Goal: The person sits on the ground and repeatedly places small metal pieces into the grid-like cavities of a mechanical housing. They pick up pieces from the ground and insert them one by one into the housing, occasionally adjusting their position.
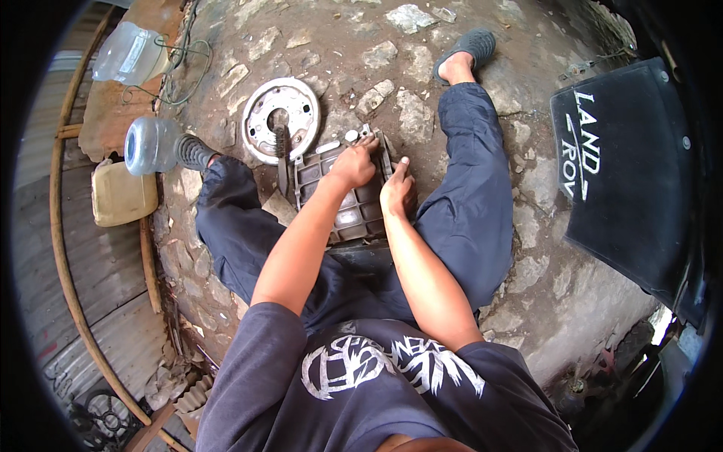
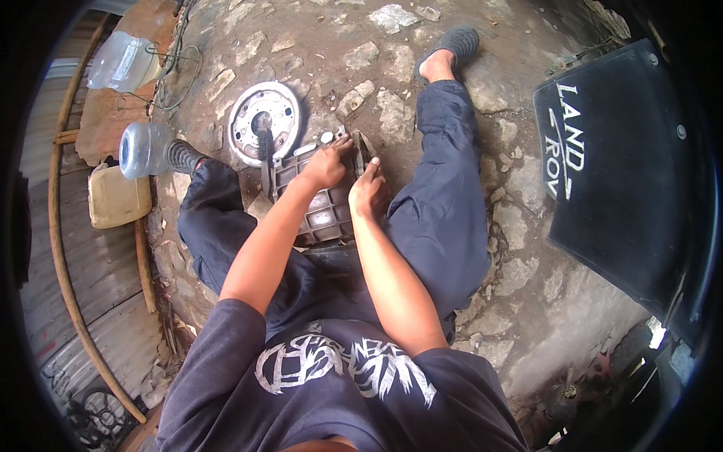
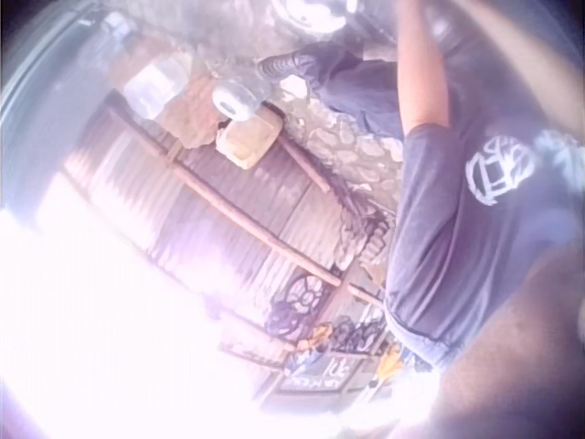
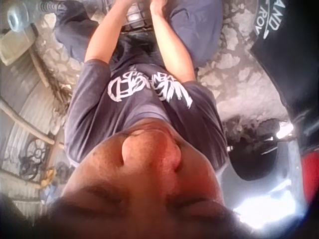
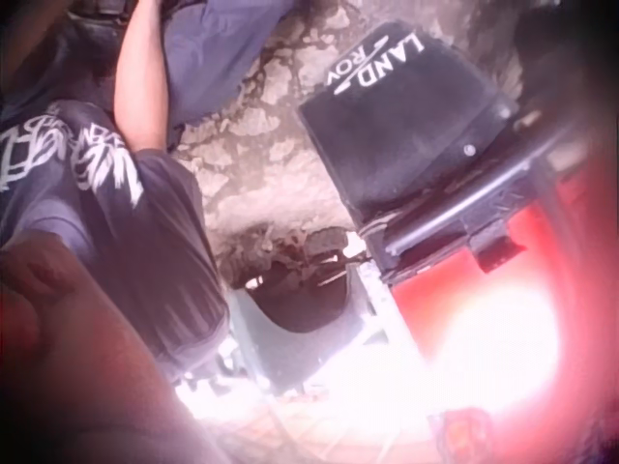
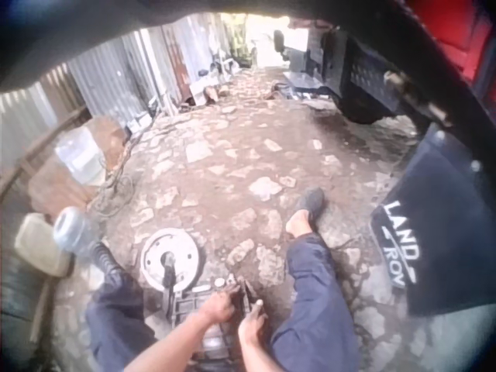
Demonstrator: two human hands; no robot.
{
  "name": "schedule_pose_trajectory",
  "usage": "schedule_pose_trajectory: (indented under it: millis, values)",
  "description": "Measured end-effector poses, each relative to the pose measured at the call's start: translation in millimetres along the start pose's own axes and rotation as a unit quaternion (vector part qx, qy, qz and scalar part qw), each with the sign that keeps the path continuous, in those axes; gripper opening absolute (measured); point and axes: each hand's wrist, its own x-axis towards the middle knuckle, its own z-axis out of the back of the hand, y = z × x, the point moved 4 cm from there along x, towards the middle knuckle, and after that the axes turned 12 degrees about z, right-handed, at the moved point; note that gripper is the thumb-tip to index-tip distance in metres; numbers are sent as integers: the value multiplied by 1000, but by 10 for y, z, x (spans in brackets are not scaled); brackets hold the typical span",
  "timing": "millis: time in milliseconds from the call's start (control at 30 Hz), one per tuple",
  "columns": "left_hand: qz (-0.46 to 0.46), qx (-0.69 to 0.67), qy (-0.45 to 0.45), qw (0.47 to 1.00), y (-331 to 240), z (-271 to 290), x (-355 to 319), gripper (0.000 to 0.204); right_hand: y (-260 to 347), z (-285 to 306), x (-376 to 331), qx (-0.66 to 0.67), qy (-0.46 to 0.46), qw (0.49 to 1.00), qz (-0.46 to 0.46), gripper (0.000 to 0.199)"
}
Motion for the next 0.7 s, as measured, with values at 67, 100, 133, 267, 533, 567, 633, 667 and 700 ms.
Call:
schedule_pose_trajectory:
  millis: [67, 100, 133, 267, 533, 567, 633, 667, 700]
  values:
    - [-7, 7, 22, 1000, 31, 34, -21, 80, -16, -37, 44, -11, 1, 1000, -12, 74]
    - [-13, 29, 5, 999, 16, 33, -37, 80, 12, -40, 53, -19, -5, 1000, -14, 74]
    - [-20, 51, -11, 998, -23, 12, -46, 79, 27, -34, 35, -15, -1, 1000, -4, 73]
    - [-6, 49, -33, 998, -127, -14, 23, 78, 60, -27, 20, -23, 9, 1000, -3, 72]
    - [3, -10, -33, 999, -184, -2, -164, 77, 110, 78, -9, -33, -16, 999, 20, 70]
    - [-1, -9, -31, 999, -194, 17, -181, 77, 103, 78, -12, -35, -16, 999, 18, 70]
    - [-25, -5, -106, 994, -27, -56, -167, 75, 182, 28, -98, -38, 3, 999, 18, 70]
    - [-35, -1, -144, 989, 75, -107, -156, 75, 218, 5, -136, -40, 15, 999, 15, 70]
    - [-12, -14, -119, 993, 9, -122, -121, 74, 185, 33, -100, -46, 14, 999, 7, 70]
